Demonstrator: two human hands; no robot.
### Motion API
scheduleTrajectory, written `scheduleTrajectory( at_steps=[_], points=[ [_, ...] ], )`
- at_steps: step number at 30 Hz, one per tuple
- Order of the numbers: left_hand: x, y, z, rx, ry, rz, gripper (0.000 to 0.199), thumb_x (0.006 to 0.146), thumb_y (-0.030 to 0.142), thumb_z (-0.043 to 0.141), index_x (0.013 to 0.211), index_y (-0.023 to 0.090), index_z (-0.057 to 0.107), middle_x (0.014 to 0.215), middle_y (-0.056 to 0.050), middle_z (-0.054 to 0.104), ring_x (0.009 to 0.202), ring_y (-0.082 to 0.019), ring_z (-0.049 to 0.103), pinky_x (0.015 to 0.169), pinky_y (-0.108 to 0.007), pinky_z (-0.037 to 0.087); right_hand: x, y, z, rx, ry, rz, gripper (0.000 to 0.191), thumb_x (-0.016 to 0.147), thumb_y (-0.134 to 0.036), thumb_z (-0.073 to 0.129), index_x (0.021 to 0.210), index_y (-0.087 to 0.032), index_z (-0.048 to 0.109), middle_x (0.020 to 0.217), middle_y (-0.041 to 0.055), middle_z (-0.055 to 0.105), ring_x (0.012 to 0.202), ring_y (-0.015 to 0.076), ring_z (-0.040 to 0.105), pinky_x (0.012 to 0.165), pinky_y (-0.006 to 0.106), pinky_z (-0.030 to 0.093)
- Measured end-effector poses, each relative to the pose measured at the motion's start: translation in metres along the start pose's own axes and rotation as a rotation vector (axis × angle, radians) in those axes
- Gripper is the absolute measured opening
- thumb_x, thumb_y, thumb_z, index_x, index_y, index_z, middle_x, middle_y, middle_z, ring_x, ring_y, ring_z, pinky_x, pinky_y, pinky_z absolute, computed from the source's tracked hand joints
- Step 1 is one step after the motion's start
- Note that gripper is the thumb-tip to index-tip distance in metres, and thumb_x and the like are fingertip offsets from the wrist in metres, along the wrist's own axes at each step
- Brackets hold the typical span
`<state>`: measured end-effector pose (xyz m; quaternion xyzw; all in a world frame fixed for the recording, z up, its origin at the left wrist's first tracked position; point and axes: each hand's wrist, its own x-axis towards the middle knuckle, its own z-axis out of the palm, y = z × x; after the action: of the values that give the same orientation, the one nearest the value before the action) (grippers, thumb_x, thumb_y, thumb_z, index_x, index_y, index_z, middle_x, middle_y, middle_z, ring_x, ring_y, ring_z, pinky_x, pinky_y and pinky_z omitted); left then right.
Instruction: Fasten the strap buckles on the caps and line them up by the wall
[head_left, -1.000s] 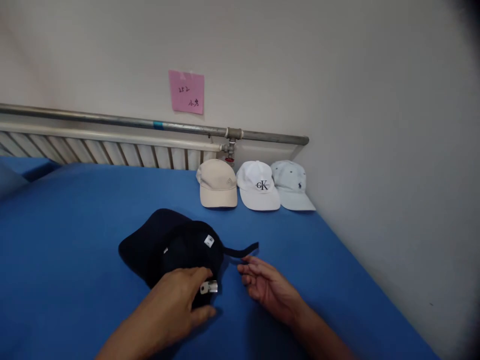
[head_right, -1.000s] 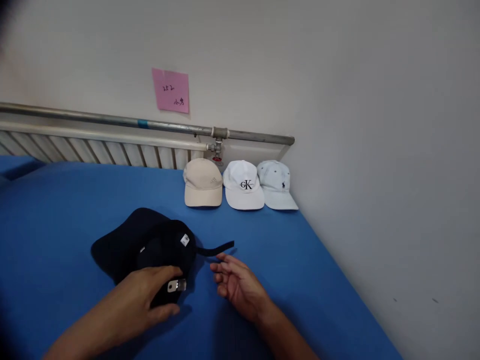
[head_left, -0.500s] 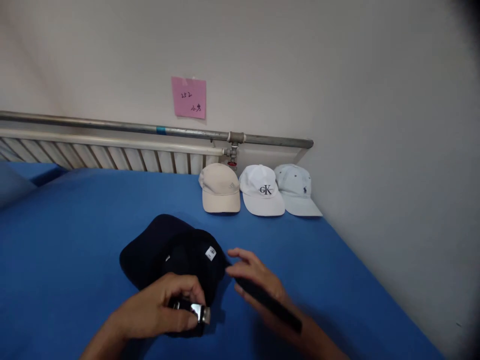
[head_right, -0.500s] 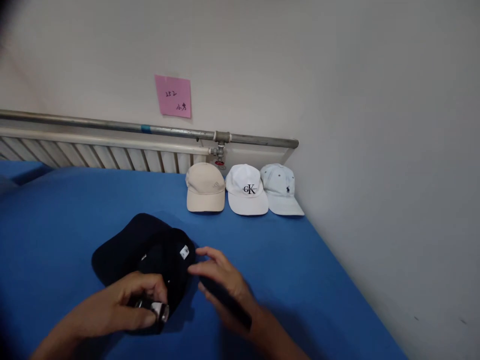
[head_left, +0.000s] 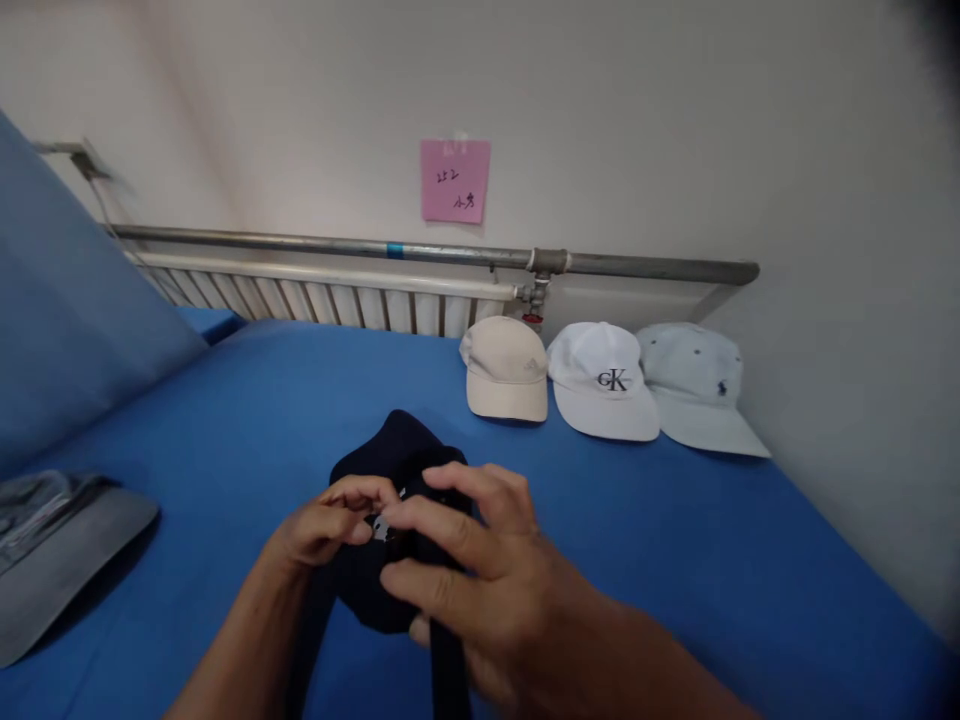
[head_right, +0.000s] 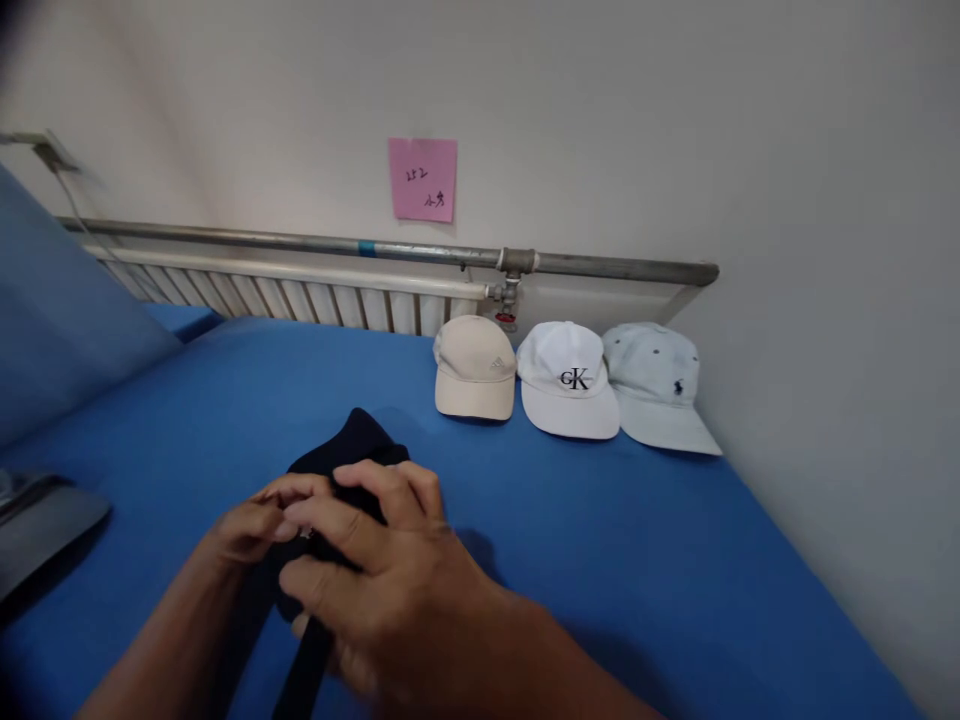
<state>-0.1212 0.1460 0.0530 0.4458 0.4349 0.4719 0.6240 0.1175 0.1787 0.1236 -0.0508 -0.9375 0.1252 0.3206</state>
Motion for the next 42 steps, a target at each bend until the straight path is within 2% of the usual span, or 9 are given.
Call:
scheduleTrajectory(
  at_steps=[4,7,13,16,19,22,33,37,42],
  points=[
    [0.003,0.000,0.003,0.045,-0.013,-0.049,0.016,0.053,0.023,0.064,0.067,0.016,0.068,0.062,-0.003,0.057,0.060,-0.015,0.046,0.057,-0.026,0.034,-0.001,0.023,0.020,0.587,0.137,0.246,0.022,0.095,-0.021,0.047,0.111,-0.021,0.063,0.102,0.0039,0.067,0.086,0.0146,0.062,0.081,0.034,0.049],
    [0.005,0.000,0.007,0.083,-0.059,-0.062,0.012,0.058,0.023,0.064,0.067,0.015,0.068,0.065,-0.004,0.058,0.063,-0.016,0.046,0.058,-0.026,0.033,-0.007,0.041,0.037,1.037,0.100,0.672,0.026,0.096,-0.029,0.044,0.111,-0.018,0.062,0.071,-0.0025,0.059,0.047,0.0056,0.049,0.048,0.021,0.041],
    [0.011,-0.004,0.016,0.088,-0.023,-0.022,0.013,0.066,0.022,0.068,0.078,0.017,0.070,0.075,-0.002,0.061,0.072,-0.015,0.049,0.067,-0.025,0.037,-0.013,0.063,0.042,1.414,0.076,0.903,0.024,0.081,-0.031,0.065,0.097,-0.013,0.068,0.079,0.0025,0.065,0.062,0.0102,0.061,0.059,0.025,0.050],
    [0.013,-0.009,0.017,0.072,-0.075,-0.024,0.013,0.067,0.023,0.069,0.078,0.016,0.069,0.074,-0.001,0.060,0.070,-0.013,0.048,0.065,-0.024,0.035,-0.021,0.068,0.042,1.566,0.172,0.975,0.026,0.078,-0.030,0.068,0.100,-0.016,0.066,0.065,-0.0033,0.059,0.043,0.0038,0.044,0.042,0.018,0.040],
    [0.014,-0.012,0.018,0.071,-0.151,-0.055,0.014,0.067,0.025,0.069,0.076,0.016,0.068,0.071,0.000,0.058,0.067,-0.012,0.045,0.063,-0.023,0.033,-0.038,0.066,0.050,1.567,0.218,1.085,0.032,0.086,-0.045,0.058,0.106,-0.020,0.060,0.052,-0.0080,0.050,0.035,0.0012,0.019,0.033,0.013,0.019],
    [0.015,-0.015,0.020,0.121,-0.177,-0.105,0.016,0.071,0.030,0.070,0.078,0.016,0.069,0.070,0.001,0.055,0.064,-0.010,0.042,0.062,-0.023,0.031,-0.056,0.057,0.061,1.497,0.210,1.158,0.032,0.085,-0.051,0.058,0.095,-0.021,0.057,0.049,-0.0092,0.046,0.034,0.0018,0.019,0.032,0.013,0.014],
    [0.018,-0.017,0.027,0.074,-0.093,-0.091,0.012,0.073,0.025,0.070,0.083,0.019,0.070,0.077,0.000,0.061,0.073,-0.011,0.050,0.068,-0.022,0.036,-0.057,0.051,0.056,1.515,0.316,1.070,0.021,0.078,-0.024,0.062,0.098,-0.019,0.057,0.069,-0.0032,0.061,0.041,0.0041,0.044,0.040,0.018,0.034],
    [0.019,-0.019,0.026,0.065,-0.076,-0.066,0.016,0.070,0.022,0.069,0.086,0.020,0.071,0.077,0.000,0.062,0.072,-0.011,0.051,0.067,-0.021,0.037,-0.058,0.049,0.050,1.511,0.223,1.063,0.043,0.077,-0.026,0.065,0.118,-0.019,0.054,0.090,0.0047,0.069,0.063,0.0132,0.064,0.060,0.028,0.049],
    [0.019,-0.017,0.024,0.059,-0.006,-0.065,0.015,0.069,0.025,0.070,0.083,0.019,0.071,0.075,0.000,0.062,0.070,-0.011,0.051,0.065,-0.021,0.038,-0.060,0.053,0.028,1.364,0.040,1.051,0.049,0.068,-0.021,0.070,0.116,-0.021,0.062,0.109,0.0073,0.068,0.094,0.0187,0.062,0.085,0.035,0.046]
  ],
)
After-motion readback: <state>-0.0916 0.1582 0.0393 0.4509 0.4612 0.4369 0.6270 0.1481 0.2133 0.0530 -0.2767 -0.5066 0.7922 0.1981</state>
